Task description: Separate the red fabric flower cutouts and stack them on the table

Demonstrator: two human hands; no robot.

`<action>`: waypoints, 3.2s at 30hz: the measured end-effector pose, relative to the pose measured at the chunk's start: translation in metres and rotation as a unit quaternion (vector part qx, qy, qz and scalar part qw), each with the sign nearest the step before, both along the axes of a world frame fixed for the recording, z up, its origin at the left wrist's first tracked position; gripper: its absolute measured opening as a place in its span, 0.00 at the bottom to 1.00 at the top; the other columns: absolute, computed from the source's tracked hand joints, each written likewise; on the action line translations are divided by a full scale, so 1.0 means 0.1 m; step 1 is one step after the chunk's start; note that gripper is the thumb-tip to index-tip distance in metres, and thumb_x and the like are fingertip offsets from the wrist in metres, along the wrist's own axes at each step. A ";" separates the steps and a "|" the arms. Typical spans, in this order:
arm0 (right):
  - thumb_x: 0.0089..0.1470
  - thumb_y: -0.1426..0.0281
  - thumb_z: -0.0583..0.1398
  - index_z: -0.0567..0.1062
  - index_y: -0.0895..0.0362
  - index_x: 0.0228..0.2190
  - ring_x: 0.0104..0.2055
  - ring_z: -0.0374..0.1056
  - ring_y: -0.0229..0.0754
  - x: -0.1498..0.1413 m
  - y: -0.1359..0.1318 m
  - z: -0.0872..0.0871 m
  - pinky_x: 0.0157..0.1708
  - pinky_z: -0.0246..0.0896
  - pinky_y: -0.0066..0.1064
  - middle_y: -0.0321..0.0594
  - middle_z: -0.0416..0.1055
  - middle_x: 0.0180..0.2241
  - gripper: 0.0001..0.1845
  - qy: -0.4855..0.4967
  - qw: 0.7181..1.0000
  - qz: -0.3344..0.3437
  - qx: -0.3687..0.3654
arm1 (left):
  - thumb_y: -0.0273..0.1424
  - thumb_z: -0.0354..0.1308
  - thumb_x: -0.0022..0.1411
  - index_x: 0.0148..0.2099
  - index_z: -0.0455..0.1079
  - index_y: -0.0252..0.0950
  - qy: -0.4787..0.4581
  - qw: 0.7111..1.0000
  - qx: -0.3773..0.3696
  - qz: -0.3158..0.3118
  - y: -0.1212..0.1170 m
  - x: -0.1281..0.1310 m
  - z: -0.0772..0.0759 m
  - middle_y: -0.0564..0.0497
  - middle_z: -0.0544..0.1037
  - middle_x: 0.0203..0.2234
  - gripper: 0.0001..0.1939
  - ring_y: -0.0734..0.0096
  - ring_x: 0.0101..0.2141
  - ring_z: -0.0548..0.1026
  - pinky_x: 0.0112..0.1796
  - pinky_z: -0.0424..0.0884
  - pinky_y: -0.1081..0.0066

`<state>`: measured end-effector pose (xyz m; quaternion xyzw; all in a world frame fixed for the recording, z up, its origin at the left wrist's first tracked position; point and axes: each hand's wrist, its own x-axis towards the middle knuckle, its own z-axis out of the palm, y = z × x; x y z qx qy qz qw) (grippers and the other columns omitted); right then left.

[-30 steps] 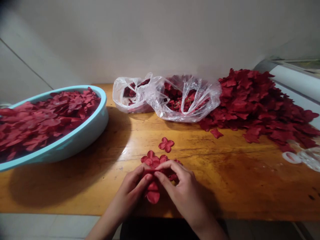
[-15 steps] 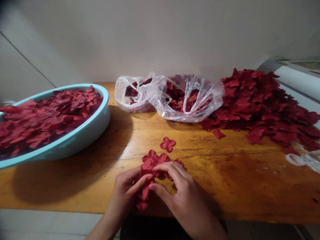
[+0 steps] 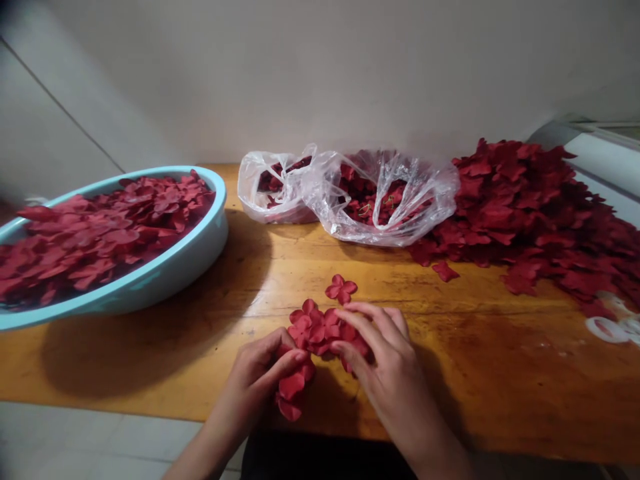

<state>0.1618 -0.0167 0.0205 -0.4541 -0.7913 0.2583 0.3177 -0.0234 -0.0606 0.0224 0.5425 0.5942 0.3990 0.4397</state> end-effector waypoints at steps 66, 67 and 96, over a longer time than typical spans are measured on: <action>0.55 0.61 0.57 0.71 0.54 0.34 0.35 0.72 0.44 -0.09 0.05 -0.19 0.35 0.68 0.35 0.41 0.73 0.34 0.10 0.084 0.989 -0.096 -0.076 | 0.30 0.56 0.57 0.33 0.73 0.35 -0.118 0.991 -0.039 0.044 -0.01 0.05 -0.06 0.51 0.78 0.28 0.06 0.71 0.31 0.73 0.34 0.67 0.74; 0.55 0.62 0.57 0.72 0.53 0.35 0.39 0.71 0.46 -0.06 0.06 -0.17 0.41 0.66 0.39 0.42 0.74 0.37 0.09 0.046 0.994 -0.091 -0.031 | 0.31 0.56 0.57 0.30 0.73 0.35 -0.113 0.991 -0.037 0.056 -0.01 0.04 -0.05 0.51 0.77 0.26 0.07 0.71 0.29 0.73 0.33 0.67 0.74; 0.54 0.60 0.58 0.69 0.50 0.44 0.49 0.65 0.48 -0.01 -0.03 0.00 0.49 0.60 0.40 0.42 0.70 0.44 0.16 -0.002 0.998 -0.048 0.038 | 0.32 0.55 0.57 0.25 0.67 0.35 -0.010 0.996 0.023 0.090 0.01 0.16 -0.04 0.54 0.71 0.20 0.10 0.74 0.24 0.67 0.29 0.63 0.75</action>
